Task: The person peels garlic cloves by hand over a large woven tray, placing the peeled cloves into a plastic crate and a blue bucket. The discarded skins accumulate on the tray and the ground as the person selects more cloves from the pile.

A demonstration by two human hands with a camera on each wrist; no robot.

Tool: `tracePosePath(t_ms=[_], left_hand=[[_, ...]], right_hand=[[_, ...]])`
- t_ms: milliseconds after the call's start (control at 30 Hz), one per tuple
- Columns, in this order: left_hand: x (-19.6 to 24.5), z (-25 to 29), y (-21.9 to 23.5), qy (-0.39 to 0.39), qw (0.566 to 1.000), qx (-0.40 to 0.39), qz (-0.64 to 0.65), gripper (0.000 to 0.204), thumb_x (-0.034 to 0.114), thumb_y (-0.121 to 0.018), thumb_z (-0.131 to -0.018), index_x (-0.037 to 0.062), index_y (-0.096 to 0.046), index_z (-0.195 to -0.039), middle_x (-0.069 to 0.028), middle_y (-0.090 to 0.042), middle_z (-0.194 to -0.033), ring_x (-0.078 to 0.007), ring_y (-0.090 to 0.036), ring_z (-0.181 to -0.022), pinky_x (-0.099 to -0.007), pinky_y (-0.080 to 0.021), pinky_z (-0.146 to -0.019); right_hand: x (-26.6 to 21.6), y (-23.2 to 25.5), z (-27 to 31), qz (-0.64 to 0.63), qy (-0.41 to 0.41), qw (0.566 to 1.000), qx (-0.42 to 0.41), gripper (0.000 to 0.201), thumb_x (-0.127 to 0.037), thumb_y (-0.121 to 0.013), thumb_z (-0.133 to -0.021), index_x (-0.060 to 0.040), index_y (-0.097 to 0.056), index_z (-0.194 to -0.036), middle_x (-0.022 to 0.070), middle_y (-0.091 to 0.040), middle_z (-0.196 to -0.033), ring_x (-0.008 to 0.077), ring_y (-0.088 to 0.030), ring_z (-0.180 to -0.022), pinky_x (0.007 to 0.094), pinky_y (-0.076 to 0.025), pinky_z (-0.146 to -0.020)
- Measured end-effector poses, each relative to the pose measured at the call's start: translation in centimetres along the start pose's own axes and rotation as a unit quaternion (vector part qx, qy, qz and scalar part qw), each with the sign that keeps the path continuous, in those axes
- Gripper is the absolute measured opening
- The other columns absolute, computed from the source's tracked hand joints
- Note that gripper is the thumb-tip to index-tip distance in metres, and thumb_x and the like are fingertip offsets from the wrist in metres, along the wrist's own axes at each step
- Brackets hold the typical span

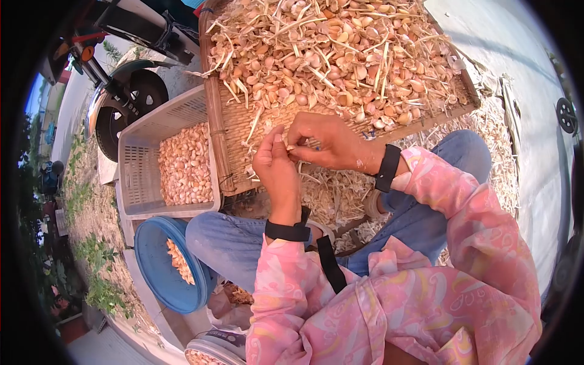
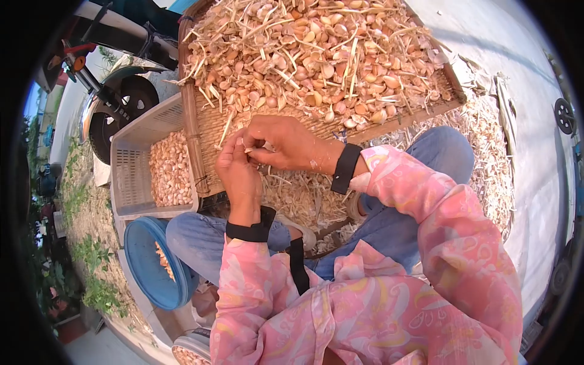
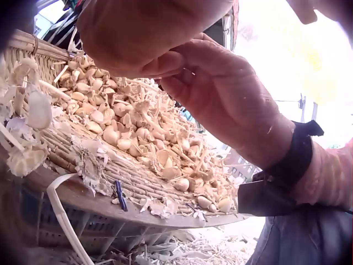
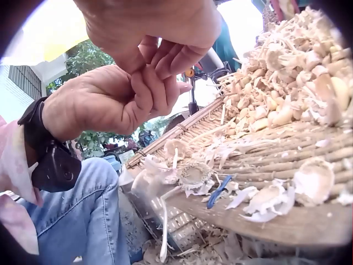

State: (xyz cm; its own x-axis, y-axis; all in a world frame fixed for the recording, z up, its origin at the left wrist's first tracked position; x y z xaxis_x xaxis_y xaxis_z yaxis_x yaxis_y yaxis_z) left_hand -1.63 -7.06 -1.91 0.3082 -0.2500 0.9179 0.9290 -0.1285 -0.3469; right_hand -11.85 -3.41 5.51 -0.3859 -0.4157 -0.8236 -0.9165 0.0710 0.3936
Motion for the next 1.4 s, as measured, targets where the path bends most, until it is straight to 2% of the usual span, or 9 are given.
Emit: tracePosePath(t_ms=[200, 367, 567, 867, 1033, 1100, 1167, 1267, 1400], left_hand=[[-5.3, 0.8, 1.5, 0.296, 0.921, 0.013, 0.253, 0.03, 0.02, -0.036, -0.096, -0.0026, -0.052, -0.108, -0.0102, -0.059, -0.092, -0.0175, -0.059, -0.079, -0.0262, -0.053, -0.057], [-1.7, -0.1, 0.4, 0.248, 0.923, -0.147, 0.254, 0.036, 0.029, -0.04, -0.096, -0.0028, -0.051, -0.11, -0.0097, -0.059, -0.097, -0.0184, -0.061, -0.085, -0.0259, -0.055, -0.066], [-0.7, -1.2, 3.7, 0.135, 0.987, -0.033, 0.083, 0.027, 0.016, -0.045, -0.094, -0.0013, -0.052, -0.114, -0.0053, -0.056, -0.086, -0.0101, -0.053, -0.068, -0.0181, -0.043, -0.055], [-0.6, 1.4, 2.3, 0.256, 0.951, -0.132, 0.112, 0.02, 0.02, -0.048, -0.094, 0.0041, -0.051, -0.104, -0.0036, -0.05, -0.073, -0.0085, -0.043, -0.056, -0.0172, -0.031, -0.043], [9.6, -5.8, 9.0, 0.043, 0.998, -0.006, -0.039, 0.021, 0.023, -0.052, -0.092, 0.0023, -0.055, -0.093, -0.0027, -0.048, -0.067, -0.007, -0.041, -0.05, -0.0178, -0.029, -0.039], [11.4, -10.9, 15.6, 0.014, 0.934, 0.029, -0.355, 0.03, 0.027, -0.056, -0.089, -0.0027, -0.058, -0.093, -0.0036, -0.053, -0.067, -0.0092, -0.046, -0.053, -0.022, -0.035, -0.044], [14.9, -11.8, 20.5, -0.164, 0.765, 0.066, -0.619, 0.039, 0.029, -0.058, -0.087, -0.0081, -0.058, -0.097, -0.0069, -0.058, -0.067, -0.0142, -0.052, -0.058, -0.0272, -0.043, -0.054], [17.9, -6.3, 28.1, 0.01, 0.784, 0.102, -0.613, 0.044, 0.03, -0.057, -0.085, -0.0103, -0.057, -0.104, -0.0154, -0.063, -0.082, -0.0203, -0.058, -0.073, -0.0325, -0.045, -0.069], [18.1, -0.9, 32.3, -0.017, 0.507, 0.12, -0.853, 0.043, 0.03, -0.058, -0.084, -0.008, -0.058, -0.105, -0.0185, -0.062, -0.094, -0.0229, -0.059, -0.083, -0.0347, -0.046, -0.073]], right_hand=[[-1.3, -1.7, 0.4, 0.001, 0.091, 0.996, -0.014, 0.014, -0.007, -0.062, -0.075, -0.0055, -0.055, -0.087, 0.0088, -0.055, -0.084, 0.0259, -0.058, -0.079, 0.0328, -0.047, -0.065], [0.1, -1.6, 0.0, -0.033, 0.07, 0.997, 0.022, 0.017, -0.005, -0.063, -0.074, -0.0047, -0.053, -0.088, 0.0086, -0.057, -0.086, 0.0264, -0.058, -0.079, 0.0327, -0.047, -0.068], [1.6, -1.4, 0.0, -0.119, -0.019, 0.992, 0.047, 0.016, -0.005, -0.065, -0.076, -0.0024, -0.054, -0.087, 0.0068, -0.057, -0.083, 0.0169, -0.059, -0.075, 0.0272, -0.047, -0.069], [1.2, -2.7, -0.6, -0.051, 0.023, 0.998, 0.007, 0.021, -0.007, -0.065, -0.078, -0.0039, -0.058, -0.097, 0.0064, -0.056, -0.086, 0.0215, -0.058, -0.084, 0.0308, -0.047, -0.075], [2.9, -3.7, -0.4, -0.042, -0.049, 0.997, -0.044, 0.021, -0.011, -0.061, -0.082, -0.0033, -0.057, -0.101, 0.0094, -0.054, -0.1, 0.0252, -0.054, -0.094, 0.0344, -0.044, -0.08], [4.2, -4.2, 0.4, 0.003, -0.08, 0.994, -0.069, 0.021, -0.013, -0.06, -0.082, -0.0033, -0.056, -0.1, 0.0108, -0.053, -0.097, 0.0276, -0.054, -0.093, 0.0359, -0.044, -0.078], [5.2, -3.9, 0.5, 0.082, -0.081, 0.992, -0.059, 0.021, -0.015, -0.058, -0.08, -0.0037, -0.056, -0.097, 0.0131, -0.051, -0.092, 0.0308, -0.053, -0.09, 0.0388, -0.045, -0.076], [5.5, -3.5, 0.7, 0.119, -0.066, 0.99, -0.046, 0.022, -0.014, -0.058, -0.078, -0.0041, -0.056, -0.097, 0.0135, -0.051, -0.093, 0.0323, -0.053, -0.091, 0.0418, -0.045, -0.076], [6.1, -4.1, 1.2, 0.147, -0.079, 0.983, -0.076, 0.022, -0.012, -0.058, -0.077, -0.004, -0.055, -0.097, 0.0135, -0.051, -0.094, 0.0325, -0.053, -0.091, 0.0414, -0.045, -0.076]])
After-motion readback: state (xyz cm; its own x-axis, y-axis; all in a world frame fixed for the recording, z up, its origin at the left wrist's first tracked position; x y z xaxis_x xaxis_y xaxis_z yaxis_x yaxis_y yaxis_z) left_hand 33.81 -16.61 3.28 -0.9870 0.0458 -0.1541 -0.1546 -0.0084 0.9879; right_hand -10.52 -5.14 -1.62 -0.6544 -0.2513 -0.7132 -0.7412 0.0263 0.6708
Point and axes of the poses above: each hand's wrist, its own z-axis away from the middle knuckle, its own y-axis out of the back of the hand, x = y × z, the point moved 9 cm from there along -z, towards the middle knuckle
